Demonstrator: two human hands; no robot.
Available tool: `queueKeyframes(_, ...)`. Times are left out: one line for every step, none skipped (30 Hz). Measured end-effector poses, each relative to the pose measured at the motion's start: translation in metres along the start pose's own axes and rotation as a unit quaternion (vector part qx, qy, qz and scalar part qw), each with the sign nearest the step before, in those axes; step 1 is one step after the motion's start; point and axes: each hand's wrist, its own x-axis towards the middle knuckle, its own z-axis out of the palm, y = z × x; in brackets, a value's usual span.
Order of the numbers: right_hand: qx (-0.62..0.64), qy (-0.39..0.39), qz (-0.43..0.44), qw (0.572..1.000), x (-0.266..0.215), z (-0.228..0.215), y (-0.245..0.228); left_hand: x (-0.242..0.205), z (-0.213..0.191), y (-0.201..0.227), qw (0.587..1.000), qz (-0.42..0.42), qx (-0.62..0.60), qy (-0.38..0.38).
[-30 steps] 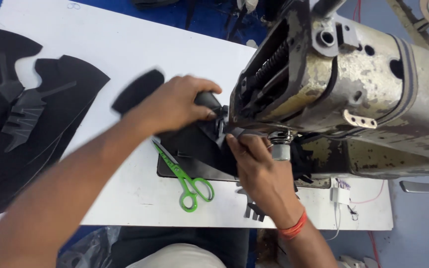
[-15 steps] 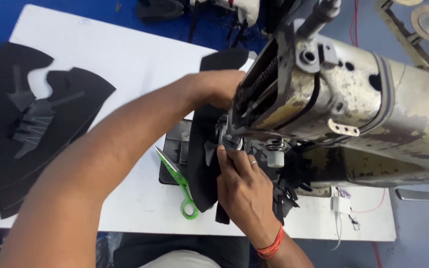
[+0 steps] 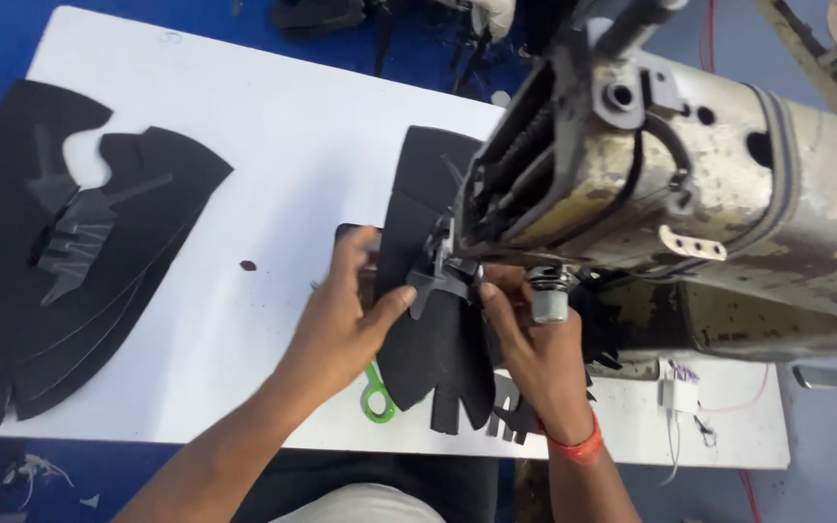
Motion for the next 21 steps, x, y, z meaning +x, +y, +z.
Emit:
queueKeyframes(0.070, 0.005, -0.017, 0.997, 0.000, 0.003, 0.007, -0.001, 0.000, -0.001, 1.000, -0.010, -0.017, -0.017)
queueKeyframes(0.139, 0.012, -0.029, 0.990, -0.001, 0.005, 0.015, -0.003, 0.001, -0.001, 0.998, -0.021, -0.034, -0.038)
queueKeyframes(0.139, 0.008, -0.030, 0.990, -0.002, 0.004, 0.013, -0.003, 0.001, -0.003, 0.999, -0.023, -0.035, -0.035)
queueKeyframes(0.128, -0.001, -0.013, 0.992, -0.002, 0.003, 0.011, -0.001, 0.000, -0.004, 0.999, 0.023, -0.001, -0.025)
queueKeyframes(0.117, -0.010, 0.003, 0.993, -0.002, 0.001, 0.009, 0.002, 0.000, -0.005, 0.997, 0.069, 0.034, -0.015)
queueKeyframes(0.117, -0.009, 0.004, 0.993, -0.003, 0.000, 0.009, 0.006, -0.002, -0.008, 0.997, 0.069, 0.034, -0.016)
queueKeyframes(0.120, -0.018, 0.006, 0.993, -0.003, 0.000, 0.011, 0.011, -0.004, -0.012, 0.994, 0.101, 0.038, -0.028)
queueKeyframes(0.122, -0.028, 0.008, 0.992, -0.003, -0.001, 0.013, 0.016, -0.005, -0.016, 0.989, 0.133, 0.041, -0.041)
queueKeyframes(0.121, -0.027, 0.009, 0.992, -0.003, -0.001, 0.011, 0.021, -0.007, -0.017, 0.989, 0.133, 0.041, -0.043)
queueKeyframes(0.132, -0.052, 0.025, 0.990, -0.003, -0.001, 0.010, 0.025, -0.009, -0.017, 0.987, 0.137, 0.055, -0.055)
queueKeyframes(0.143, -0.077, 0.040, 0.986, -0.003, -0.001, 0.008, 0.029, -0.012, -0.017, 0.985, 0.142, 0.070, -0.066)
queueKeyframes(0.143, -0.077, 0.039, 0.986, -0.002, 0.000, 0.008, 0.027, -0.012, -0.008, 0.985, 0.142, 0.070, -0.066)
queueKeyframes(0.141, -0.096, 0.038, 0.985, -0.002, 0.001, 0.007, 0.025, -0.012, 0.002, 0.987, 0.096, 0.108, -0.072)
queueKeyframes(0.139, -0.115, 0.036, 0.983, 0.000, 0.002, 0.007, 0.024, -0.013, 0.013, 0.985, 0.051, 0.146, -0.078)
queueKeyframes(0.139, -0.115, 0.035, 0.983, 0.001, 0.002, 0.003, 0.022, -0.010, 0.011, 0.985, 0.052, 0.147, -0.077)
queueKeyframes(0.126, -0.102, 0.058, 0.985, 0.001, 0.001, 0.000, 0.019, -0.007, 0.008, 0.983, 0.058, 0.154, -0.076)
queueKeyframes(0.112, -0.089, 0.081, 0.986, 0.001, 0.001, -0.003, 0.016, -0.004, 0.004, 0.982, 0.063, 0.161, -0.075)
queueKeyframes(0.112, -0.090, 0.082, 0.986, 0.001, 0.001, -0.001, 0.018, -0.004, 0.003, 0.982, 0.062, 0.162, -0.076)
queueKeyframes(0.091, -0.088, 0.033, 0.991, 0.001, 0.002, 0.001, 0.019, -0.004, 0.002, 0.992, 0.072, 0.074, -0.078)
queueKeyframes(0.068, -0.086, -0.018, 0.994, 0.002, 0.002, 0.003, 0.020, -0.005, 0.002, 0.993, 0.082, -0.015, -0.079)
queueKeyframes(0.069, -0.086, -0.017, 0.994, 0.004, 0.001, 0.001, 0.017, 0.000, -0.001, 0.993, 0.081, -0.015, -0.079)
